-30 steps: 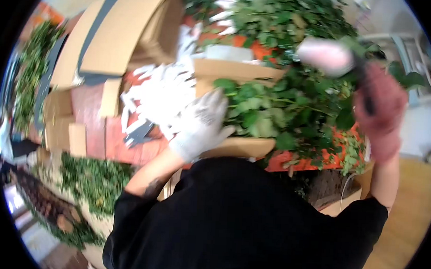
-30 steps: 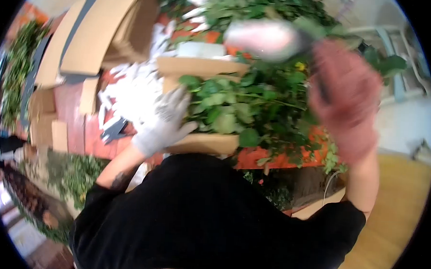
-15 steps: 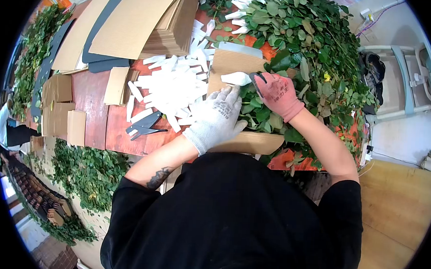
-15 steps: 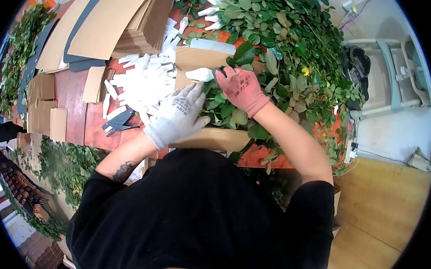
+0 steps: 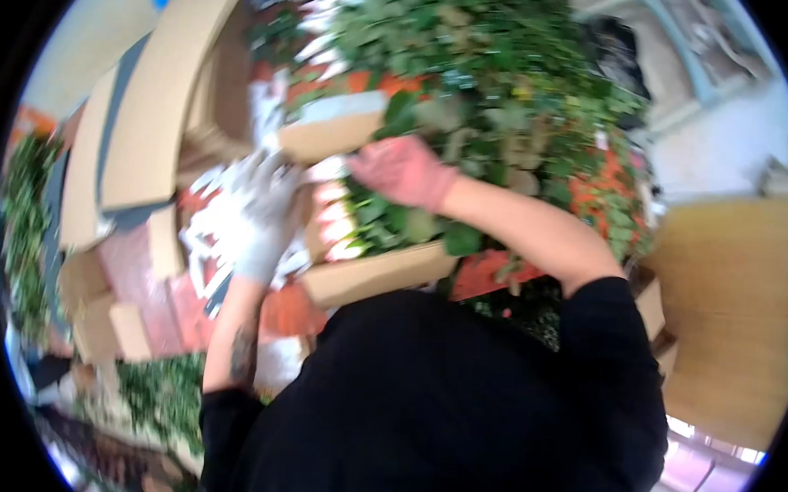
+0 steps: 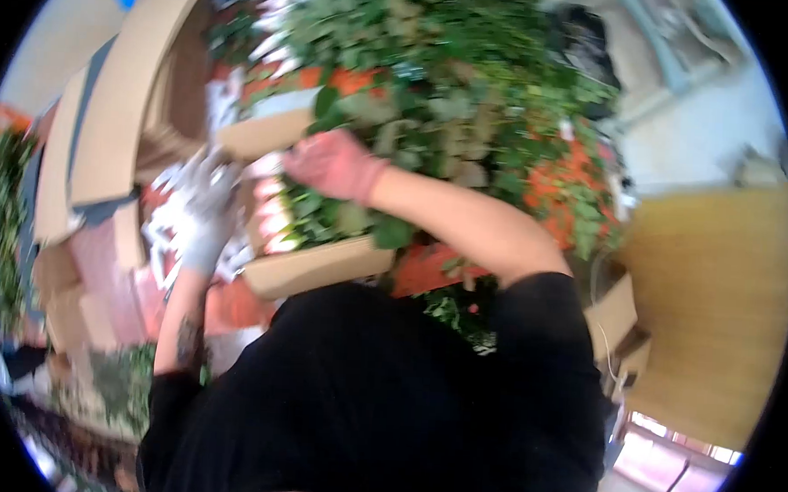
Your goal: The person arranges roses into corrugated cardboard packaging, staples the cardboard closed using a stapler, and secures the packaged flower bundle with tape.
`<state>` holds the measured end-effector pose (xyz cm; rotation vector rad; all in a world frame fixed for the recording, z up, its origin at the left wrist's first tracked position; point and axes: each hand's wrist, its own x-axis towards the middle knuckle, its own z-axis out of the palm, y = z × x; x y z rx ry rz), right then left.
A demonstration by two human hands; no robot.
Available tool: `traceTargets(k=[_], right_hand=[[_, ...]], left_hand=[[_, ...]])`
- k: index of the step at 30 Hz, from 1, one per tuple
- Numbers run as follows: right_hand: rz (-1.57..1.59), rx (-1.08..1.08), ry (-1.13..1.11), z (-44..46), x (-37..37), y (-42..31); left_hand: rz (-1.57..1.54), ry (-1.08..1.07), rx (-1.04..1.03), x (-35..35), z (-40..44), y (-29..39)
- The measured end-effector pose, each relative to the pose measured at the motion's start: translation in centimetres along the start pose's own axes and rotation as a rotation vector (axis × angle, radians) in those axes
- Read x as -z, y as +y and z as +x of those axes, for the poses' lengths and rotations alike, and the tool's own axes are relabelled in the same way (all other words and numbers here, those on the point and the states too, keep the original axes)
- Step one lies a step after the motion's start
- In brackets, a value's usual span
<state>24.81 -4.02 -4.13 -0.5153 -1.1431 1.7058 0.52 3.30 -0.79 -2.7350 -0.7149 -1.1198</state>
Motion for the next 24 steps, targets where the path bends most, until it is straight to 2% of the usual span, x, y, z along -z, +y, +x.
traceTargets(k=[1, 2, 3, 4, 5, 6, 7, 8, 10, 11, 13, 16, 17, 18, 20, 22, 24], right_hand=[[0.793, -0.046, 0.013, 0.0, 1.4, 1.3], [1.224, -0.093, 0.088, -0.7, 1.4, 1.0], [1.652, -0.112, 0.188, -1.4, 1.5, 0.7], [2.077, -0.183, 0.288, -0.7, 0.6, 0.5], [2.49, -0.229, 0.444, -0.1, -0.2, 0.3], [3.263, -0.265, 0.251, 0.0, -3.3, -2.7], [4.005, -0.287, -0.113, -0.1, -4.9, -4.4], [4.008, -0.28, -0.124, -0.1, -4.8, -4.4], [3.929, -0.164, 0.012, 0.0, -4.4, -4.3], [3.933, -0.153, -0.005, -0.1, -4.1, -4.2], [3.857, -0.151, 0.112, -0.1, -3.3, -3.8], [3.858, -0.184, 0.08, -0.1, -3.0, -3.7], [3.984, -0.005, 0.038, 0.0, -3.7, -4.0], [3.985, -0.002, 0.004, 0.3, -4.3, -4.4], [4.0, 0.478, 0.154, 0.6, -4.9, -4.7], [4.019, 0.45, 0.132, 0.4, -4.5, -4.2], [4.035, 0.412, 0.138, 0.2, -4.0, -3.9]], left_hand=[[-0.017, -0.057, 0.032, 0.8, 0.3, 0.4], [0.049, -0.186, 0.039, 1.2, 0.5, 0.2], [0.089, -0.184, 0.063, 1.5, 0.9, 0.9], [0.1, -0.059, 0.052, 0.7, 0.2, 0.8], [0.082, -0.071, 0.081, 0.4, 0.3, 0.3], [0.054, -0.067, 0.089, 0.2, 0.7, 0.4], [0.055, -0.074, 0.083, 0.1, 0.9, 0.5], [0.058, -0.086, 0.063, 0.1, 1.0, 0.4], [0.055, -0.104, 0.034, 0.0, 1.1, 0.2], [0.062, -0.1, 0.004, 0.1, 1.0, 0.0], [0.065, -0.107, -0.039, 0.5, 0.7, -0.6], [0.166, -0.092, -0.114, 2.0, 0.2, -1.7], [0.155, -0.099, -0.09, 2.8, -0.2, -1.7], [0.146, -0.107, -0.066, 3.6, -0.6, -1.9], [0.235, -0.23, 0.081, 5.5, -1.5, -2.8], [0.324, -0.44, 0.366, 7.8, -1.9, -2.8], [0.066, -0.33, 0.454, 8.5, -2.8, -3.0]])
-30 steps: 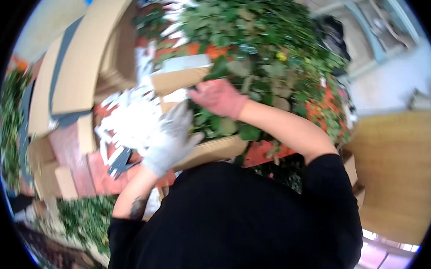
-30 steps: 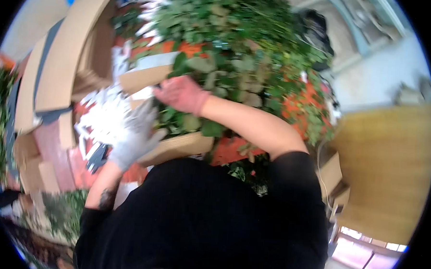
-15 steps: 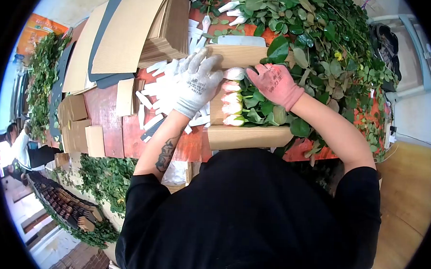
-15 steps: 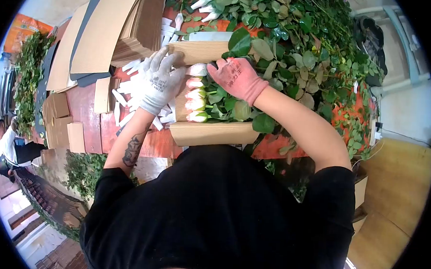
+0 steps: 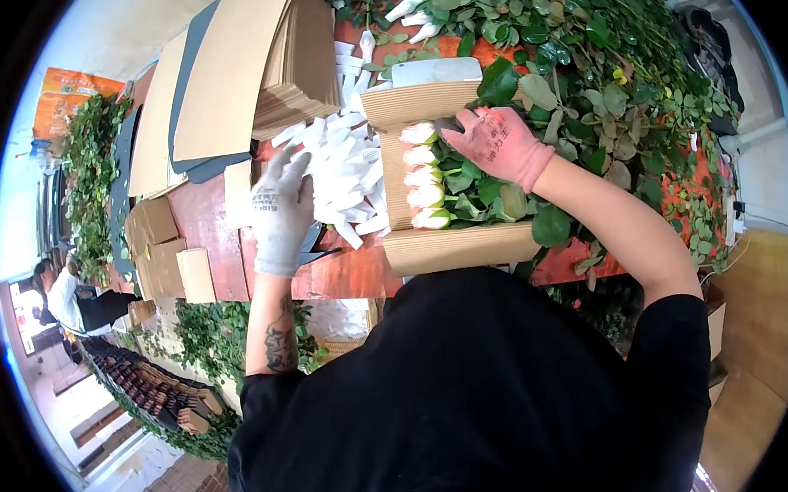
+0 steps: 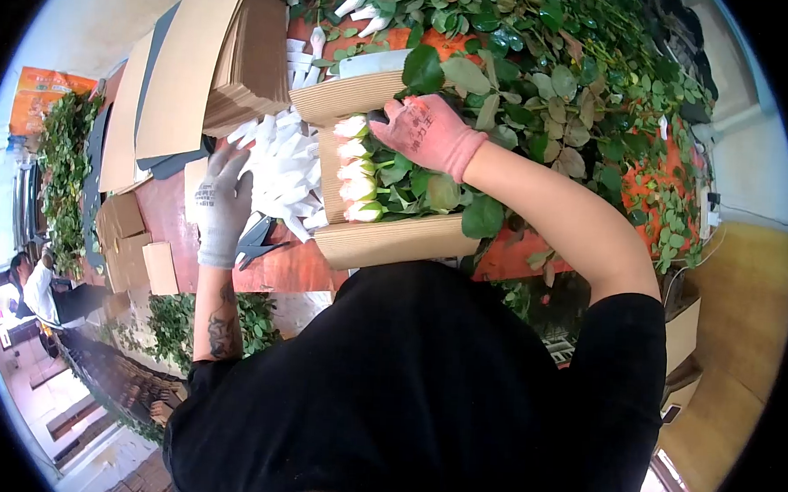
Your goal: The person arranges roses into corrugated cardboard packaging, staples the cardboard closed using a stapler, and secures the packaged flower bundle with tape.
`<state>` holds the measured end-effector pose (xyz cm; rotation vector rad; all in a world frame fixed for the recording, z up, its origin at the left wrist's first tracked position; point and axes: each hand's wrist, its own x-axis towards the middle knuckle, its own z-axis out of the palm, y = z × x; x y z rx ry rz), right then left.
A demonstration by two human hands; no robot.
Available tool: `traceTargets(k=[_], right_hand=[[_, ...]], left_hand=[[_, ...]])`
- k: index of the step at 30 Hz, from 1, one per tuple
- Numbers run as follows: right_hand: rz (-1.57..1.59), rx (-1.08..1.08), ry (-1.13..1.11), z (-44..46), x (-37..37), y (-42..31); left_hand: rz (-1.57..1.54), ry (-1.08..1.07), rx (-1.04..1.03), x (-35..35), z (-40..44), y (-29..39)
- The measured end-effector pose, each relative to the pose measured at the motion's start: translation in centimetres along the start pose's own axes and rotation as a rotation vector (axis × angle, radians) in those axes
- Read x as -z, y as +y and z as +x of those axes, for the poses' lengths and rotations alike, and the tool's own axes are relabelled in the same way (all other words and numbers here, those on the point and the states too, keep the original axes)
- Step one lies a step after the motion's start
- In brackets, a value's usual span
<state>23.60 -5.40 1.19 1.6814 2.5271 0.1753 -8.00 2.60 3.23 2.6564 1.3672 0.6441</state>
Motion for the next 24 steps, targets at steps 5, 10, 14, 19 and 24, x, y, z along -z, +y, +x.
traceTargets(k=[5, 10, 14, 19, 24], right_hand=[[-0.014, 0.0, 0.1, 0.1, 0.4, -0.3], [-0.078, 0.024, 0.248, -0.1, 0.1, -0.2], [0.042, 0.099, 0.353, 0.9, -3.2, 0.1], [0.278, 0.01, 0.101, -0.5, 3.3, 0.6], [0.276, -0.123, 0.463, -6.8, 7.5, 0.7]], left_hand=[[-0.302, -0.099, -0.188, -0.6, 2.0, 7.3], [-0.094, -0.084, -0.312, -2.1, 4.3, 8.4], [-0.073, -0.111, -0.444, -2.6, 5.1, 8.9], [-0.161, -0.289, -0.409, -2.4, 5.3, 10.5], [-0.204, -0.304, -0.42, -3.0, 5.9, 10.5]])
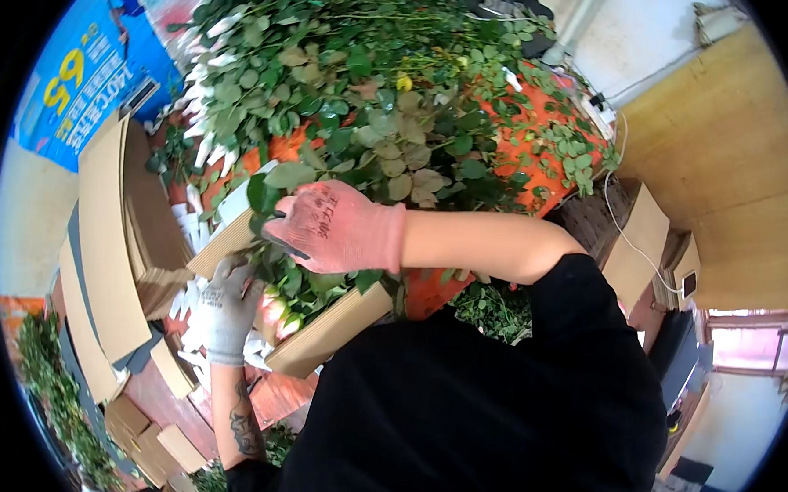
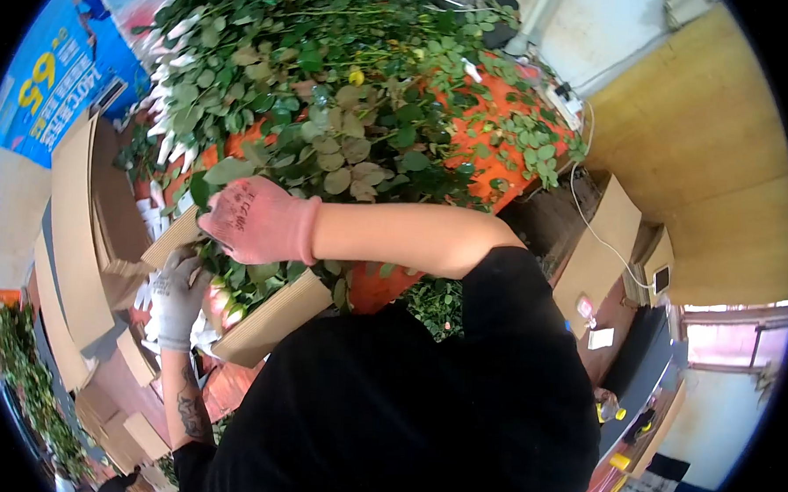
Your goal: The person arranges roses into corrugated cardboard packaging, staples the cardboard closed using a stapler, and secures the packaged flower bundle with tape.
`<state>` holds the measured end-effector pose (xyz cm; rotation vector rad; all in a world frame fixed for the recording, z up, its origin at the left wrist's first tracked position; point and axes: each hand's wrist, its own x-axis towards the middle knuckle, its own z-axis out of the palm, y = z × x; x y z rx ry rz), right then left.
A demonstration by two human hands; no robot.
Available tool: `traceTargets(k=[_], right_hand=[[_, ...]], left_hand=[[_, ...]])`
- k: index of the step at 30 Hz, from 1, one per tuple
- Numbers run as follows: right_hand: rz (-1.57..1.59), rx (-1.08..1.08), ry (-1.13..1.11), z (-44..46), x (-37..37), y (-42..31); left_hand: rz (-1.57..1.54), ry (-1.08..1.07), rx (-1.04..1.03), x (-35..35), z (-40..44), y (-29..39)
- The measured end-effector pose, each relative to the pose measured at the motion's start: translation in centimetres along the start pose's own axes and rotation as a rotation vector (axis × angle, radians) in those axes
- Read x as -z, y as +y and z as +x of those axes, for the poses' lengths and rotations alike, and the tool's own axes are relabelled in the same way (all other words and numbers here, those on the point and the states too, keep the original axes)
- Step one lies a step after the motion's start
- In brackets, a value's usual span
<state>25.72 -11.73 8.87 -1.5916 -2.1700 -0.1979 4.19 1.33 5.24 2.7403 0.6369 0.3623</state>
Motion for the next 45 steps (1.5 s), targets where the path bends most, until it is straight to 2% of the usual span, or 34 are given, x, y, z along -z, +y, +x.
traceTargets(k=[2, 3, 7, 10, 11, 13, 15, 16, 17, 18, 19, 20, 21, 22, 23, 24, 25, 26, 28, 29, 30, 32, 33, 34, 35, 36, 37, 39, 40, 41, 42, 43, 44, 45], right_hand=[[-0.123, -0.126, -0.172, -1.9, -0.8, 0.6], [-0.07, -0.252, -0.343, -1.9, -0.8, 0.8], [-0.1, -0.269, -0.149, -4.2, -3.9, 2.3], [-0.086, -0.309, -0.112, -3.9, -3.8, 2.5], [-0.019, -0.354, -0.237, -3.5, -3.6, 2.9], [0.011, -0.339, -0.201, -3.4, -3.3, 3.3], [0.077, -0.323, -0.176, -3.1, -2.9, 3.8], [0.148, -0.288, -0.175, -2.5, -3.0, 3.7], [0.232, -0.346, -0.115, -2.2, -1.9, 3.1], [0.146, -0.3, 0.063, -2.4, -0.9, 2.3], [0.018, -0.333, 0.055, -3.0, 1.2, 1.2], [0.119, -0.494, 0.031, -2.8, 2.7, 0.3], [0.343, -0.585, 0.06, -2.8, 3.9, -0.3], [0.627, -0.645, 0.178, -3.2, 4.6, -1.4], [0.495, -0.489, 0.111, -4.3, 5.5, -1.4], [0.501, -0.474, 0.097, -4.4, 5.6, -2.1], [0.579, -0.425, 0.092, -4.6, 5.6, -2.6], [0.658, -0.378, 0.083, -4.9, 5.5, -2.9], [0.56, -0.362, -0.044, -5.2, 5.1, -2.7], [0.699, -0.421, -0.025, -5.1, 4.4, -4.1], [0.844, -0.479, 0.0, -5.0, 4.1, -5.3], [0.505, -0.175, -0.131, -4.9, 3.7, -5.5], [0.438, -0.096, -0.217, -4.7, 3.8, -5.6], [0.504, -0.086, -0.28, -4.0, 3.6, -5.9], [0.772, -0.207, -0.376, -3.4, 3.0, -6.1], [0.798, -0.188, -0.372, -3.7, 2.2, -7.0], [0.929, -0.396, -0.229, -4.4, 1.7, -8.2], [0.759, -0.343, -0.283, -4.7, 1.7, -7.6], [0.674, -0.315, -0.308, -4.9, 1.6, -7.2], [0.855, -0.372, -0.261, -4.8, 0.9, -8.0], [0.877, -0.345, -0.225, -4.5, 0.9, -7.9], [0.898, -0.317, -0.19, -4.2, 0.8, -7.7], [0.918, -0.289, -0.156, -3.9, 0.7, -7.6], [0.787, -0.163, -0.251, -3.2, 1.0, -6.9]], left_hand=[[-0.064, -0.025, 0.014, 0.0, 0.3, -0.2], [-0.1, -0.017, 0.018, -0.2, 0.3, -0.2], [-0.094, 0.027, -0.02, -0.7, 0.1, -0.5], [-0.076, 0.069, -0.021, -0.8, -0.4, -0.5], [-0.037, 0.054, -0.006, -0.4, -0.4, 0.0], [-0.022, 0.023, 0.021, -0.3, -0.2, 0.0], [-0.048, 0.106, -0.076, -1.4, -0.2, -1.6], [-0.123, 0.076, 0.005, -1.1, -0.6, -1.5], [-0.129, 0.105, -0.015, -1.2, -0.7, -1.8], [-0.078, 0.096, -0.008, -0.2, -0.6, -1.0], [-0.176, 0.126, -0.04, -0.4, -1.1, -1.7], [-0.143, 0.028, 0.006, 1.2, -1.4, -2.1], [-0.21, 0.022, -0.017, 2.9, -2.1, -2.2], [-0.323, 0.139, -0.045, 2.3, -3.0, -3.3], [-0.287, 0.214, -0.019, 2.5, -4.5, -3.9], [-0.255, 0.283, -0.006, 2.9, -5.4, -4.3], [-0.301, 0.297, 0.129, 3.4, -6.7, -4.1], [-0.365, 0.357, 0.176, 2.9, -8.0, -4.5], [-0.386, 0.302, 0.353, 2.5, -8.5, -4.2], [-0.388, 0.301, 0.363, 2.2, -9.1, -4.2], [-0.435, 0.251, 0.467, 1.5, -9.7, -4.4], [-0.447, 0.254, 0.622, -0.2, -12.6, -5.3], [-0.205, 0.307, 0.528, -1.6, -14.5, -5.8], [0.02, 0.353, 0.437, -2.6, -16.6, -6.8], [0.022, 0.407, 0.559, -2.4, -18.0, -7.9], [0.005, 0.452, 0.663, -2.4, -19.0, -8.8], [0.084, 0.56, 0.822, -2.6, -20.5, -10.9], [0.479, 0.536, 0.952, -1.7, -22.1, -16.4], [0.479, 0.541, 0.957, -1.6, -22.8, -18.8], [0.531, 0.376, 1.069, -2.3, -23.5, -21.3], [0.57, 0.212, 1.174, -1.7, -23.3, -22.1], [0.566, 0.23, 1.172, -1.2, -23.4, -22.5], [0.41, 0.182, 1.242, -1.1, -23.3, -22.7], [0.253, 0.124, 1.3, -0.5, -22.9, -22.7]])
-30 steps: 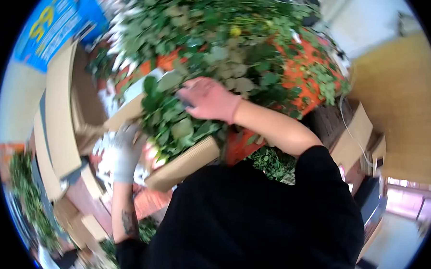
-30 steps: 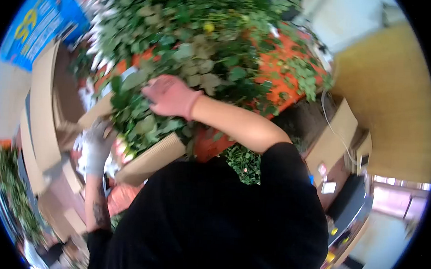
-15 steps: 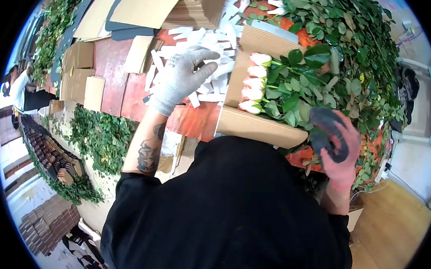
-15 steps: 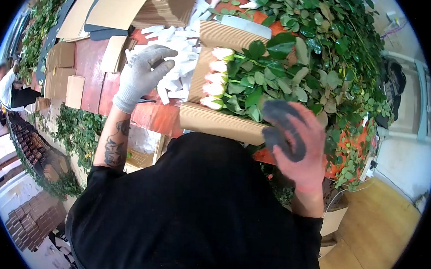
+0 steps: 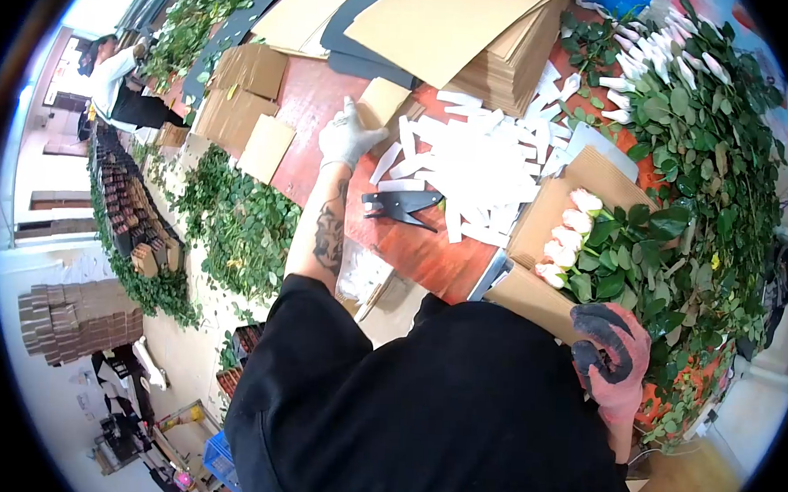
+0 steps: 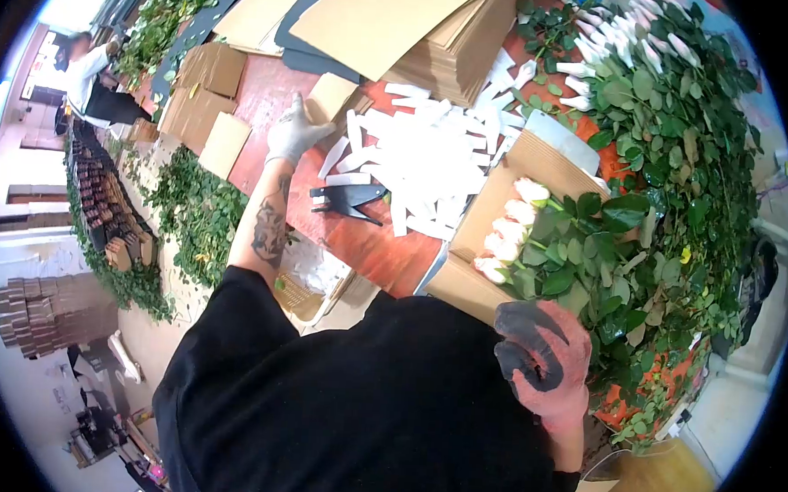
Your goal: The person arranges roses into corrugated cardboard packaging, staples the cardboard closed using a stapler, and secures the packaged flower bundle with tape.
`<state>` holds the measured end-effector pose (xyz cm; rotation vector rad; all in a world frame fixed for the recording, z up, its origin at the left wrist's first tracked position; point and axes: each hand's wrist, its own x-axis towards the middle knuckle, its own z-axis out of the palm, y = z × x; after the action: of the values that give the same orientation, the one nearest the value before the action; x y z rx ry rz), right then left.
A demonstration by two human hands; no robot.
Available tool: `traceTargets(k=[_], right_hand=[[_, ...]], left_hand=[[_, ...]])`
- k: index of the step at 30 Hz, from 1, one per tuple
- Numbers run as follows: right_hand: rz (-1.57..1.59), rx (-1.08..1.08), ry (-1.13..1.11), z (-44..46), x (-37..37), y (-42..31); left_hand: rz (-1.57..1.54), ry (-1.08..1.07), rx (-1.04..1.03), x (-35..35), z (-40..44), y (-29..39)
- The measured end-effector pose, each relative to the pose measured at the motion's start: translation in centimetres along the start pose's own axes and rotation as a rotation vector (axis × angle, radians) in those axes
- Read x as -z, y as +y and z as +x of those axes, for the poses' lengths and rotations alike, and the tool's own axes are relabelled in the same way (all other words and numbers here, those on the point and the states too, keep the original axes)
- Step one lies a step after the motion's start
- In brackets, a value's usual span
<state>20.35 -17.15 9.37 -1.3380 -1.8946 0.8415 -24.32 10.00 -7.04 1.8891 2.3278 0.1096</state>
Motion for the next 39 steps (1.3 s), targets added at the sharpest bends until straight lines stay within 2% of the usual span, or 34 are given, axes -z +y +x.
traceTargets(k=[3, 4, 5, 6, 7, 8, 9, 10, 11, 12, 13, 14, 15, 16, 17, 19, 20, 21, 22, 25, 27, 28, 29, 31, 32, 35, 37, 39], right_hand=[[0.124, -0.058, 0.091, -1.5, -1.1, 0.5], [0.182, -0.167, 0.127, -1.5, -1.1, 0.0], [0.174, -0.224, 0.175, -1.3, -1.0, -0.3], [0.169, -0.281, 0.223, -1.2, -1.0, -0.5], [0.167, -0.337, 0.271, -1.0, -0.9, -0.7], [0.135, -0.266, 0.172, -0.9, -0.3, -0.2], [0.183, -0.278, 0.101, -0.7, 0.4, -0.5], [0.23, -0.294, 0.03, -0.6, 1.1, -0.9], [0.36, -0.382, -0.003, 0.5, 1.1, -2.1], [0.485, -0.476, -0.026, 1.5, 1.1, -3.3], [0.607, -0.592, -0.045, 2.3, 0.7, -4.0], [0.71, -0.585, 0.049, 2.4, -0.8, -3.3], [0.809, -0.568, 0.137, 2.6, -2.2, -2.3], [0.796, -0.565, 0.082, 3.3, -2.2, -2.4], [0.783, -0.561, 0.026, 4.1, -2.1, -2.4], [0.894, -0.787, 0.176, 3.6, -1.6, -2.4], [0.925, -0.737, 0.116, 3.9, -0.1, -1.9], [0.785, -0.857, 0.183, 3.9, 1.0, -1.7], [0.773, -0.858, 0.175, 4.3, 2.0, -0.9], [0.715, -0.928, 0.098, 6.7, 3.5, 1.1], [0.593, -0.968, -0.099, 8.7, 2.7, 1.3], [0.592, -0.969, -0.093, 9.0, 2.4, 2.1], [0.55, -1.004, -0.119, 9.1, 1.8, 3.5], [0.549, -1.042, -0.087, 8.7, 1.0, 4.7], [0.518, -1.038, -0.097, 8.7, 0.8, 5.2], [0.384, -0.941, -0.086, 9.1, 0.2, 5.5], [0.097, -0.83, -0.038, 9.4, 0.1, 4.2], [0.074, -0.891, -0.066, 8.8, 0.2, 4.1]], left_hand=[[-0.118, -0.014, 0.052, 0.9, -0.1, -0.4], [-0.114, 0.049, 0.031, 1.8, -0.7, -0.1], [-0.129, -0.033, 0.016, 3.5, -1.1, -0.2], [-0.179, 0.126, -0.066, 2.3, -0.9, -1.8], [-0.144, 0.2, -0.136, 4.0, -1.8, -1.2], [-0.221, 0.188, -0.179, 4.7, -2.9, -1.5], [-0.235, 0.17, -0.101, 6.0, -3.4, -1.1], [-0.346, 0.184, -0.075, 8.2, -5.7, 0.4], [-0.72, 0.086, -0.145, 9.2, -7.3, 0.3], [-0.947, 0.021, -0.206, 11.2, -10.5, 3.1], [-1.194, -0.215, -0.333, 11.8, -13.1, 4.7], [-1.277, -0.361, -0.43, 12.1, -16.4, 7.0], [-1.606, -0.937, -0.475, 12.3, -18.2, 10.1], [-1.754, -1.202, -0.482, 8.5, -19.8, 10.2], [-1.843, -1.415, -0.505, 10.5, -20.8, 13.7], [-1.867, -1.731, -0.332, 9.8, -22.8, 16.8], [-1.749, -1.703, -0.435, 8.8, -22.7, 16.9], [-1.632, -1.668, -0.529, 7.8, -22.6, 16.9], [-1.466, -1.504, -0.657, 8.0, -21.6, 16.4], [-1.394, -1.098, -0.566, 10.0, -19.4, 14.8], [-1.224, -0.604, -0.617, 9.0, -19.3, 15.9], [-0.955, -0.41, -0.853, 9.6, -18.2, 16.5], [-0.957, -0.409, -0.857, 9.3, -17.9, 17.2], [-0.755, -0.043, -1.196, 8.4, -18.1, 19.0], [-0.639, -0.039, -1.268, 8.2, -18.2, 19.6], [-0.475, -0.081, -1.314, 7.5, -18.5, 21.5], [-0.432, -0.107, -1.311, 6.8, -18.3, 22.0], [-0.38, -0.206, -1.277, 6.5, -18.4, 22.5]])
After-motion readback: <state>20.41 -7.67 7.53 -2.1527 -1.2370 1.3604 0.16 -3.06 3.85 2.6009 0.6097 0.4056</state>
